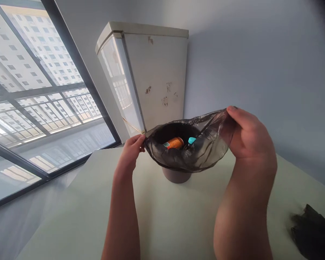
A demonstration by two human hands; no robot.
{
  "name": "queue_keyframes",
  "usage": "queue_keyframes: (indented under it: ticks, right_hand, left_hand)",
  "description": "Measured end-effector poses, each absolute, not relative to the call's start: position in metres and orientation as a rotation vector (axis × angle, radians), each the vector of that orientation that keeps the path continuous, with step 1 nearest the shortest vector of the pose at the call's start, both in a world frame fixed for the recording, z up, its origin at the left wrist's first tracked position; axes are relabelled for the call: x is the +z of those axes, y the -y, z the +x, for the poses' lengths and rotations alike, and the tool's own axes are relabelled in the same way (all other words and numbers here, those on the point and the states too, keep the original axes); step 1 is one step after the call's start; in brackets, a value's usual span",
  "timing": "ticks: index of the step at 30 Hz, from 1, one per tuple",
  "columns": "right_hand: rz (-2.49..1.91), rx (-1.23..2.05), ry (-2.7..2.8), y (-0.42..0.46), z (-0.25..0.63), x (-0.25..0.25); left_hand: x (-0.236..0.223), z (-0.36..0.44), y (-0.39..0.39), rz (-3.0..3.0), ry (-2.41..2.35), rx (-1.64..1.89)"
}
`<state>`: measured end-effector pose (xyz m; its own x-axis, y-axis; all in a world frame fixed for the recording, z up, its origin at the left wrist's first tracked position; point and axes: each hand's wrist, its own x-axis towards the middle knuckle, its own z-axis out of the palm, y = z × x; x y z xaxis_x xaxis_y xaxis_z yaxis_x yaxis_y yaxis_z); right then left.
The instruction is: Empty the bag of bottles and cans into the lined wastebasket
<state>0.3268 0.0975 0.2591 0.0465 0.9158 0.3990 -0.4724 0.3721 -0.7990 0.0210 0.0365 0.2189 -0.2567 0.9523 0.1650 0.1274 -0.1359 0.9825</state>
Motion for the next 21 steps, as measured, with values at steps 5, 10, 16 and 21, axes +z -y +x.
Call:
queue_keyframes:
  ticks: [5,10,16,21]
  right_hand:
    - [-0.342,1.042,0.782,-0.104,0.321,0.26]
    - [-0.25,1.036,0.736,-0.102,0.319,0.263]
    - [-0.272,1.149,0.743,-0.1,0.317,0.263]
    - [-0.319,1.115,0.883,-0.105,0.318,0.258]
  left_hand:
    - [0.237,0.006,-0.019,1.021,-1.071,2.065]
    - [0.251,0.0,-0.004,0.887,-0.773,2.261]
    - [0.258,0.002,-0.003,0.877,-0.627,2.434]
    - [0.259,0.003,0.0,0.906,-0.638,2.395]
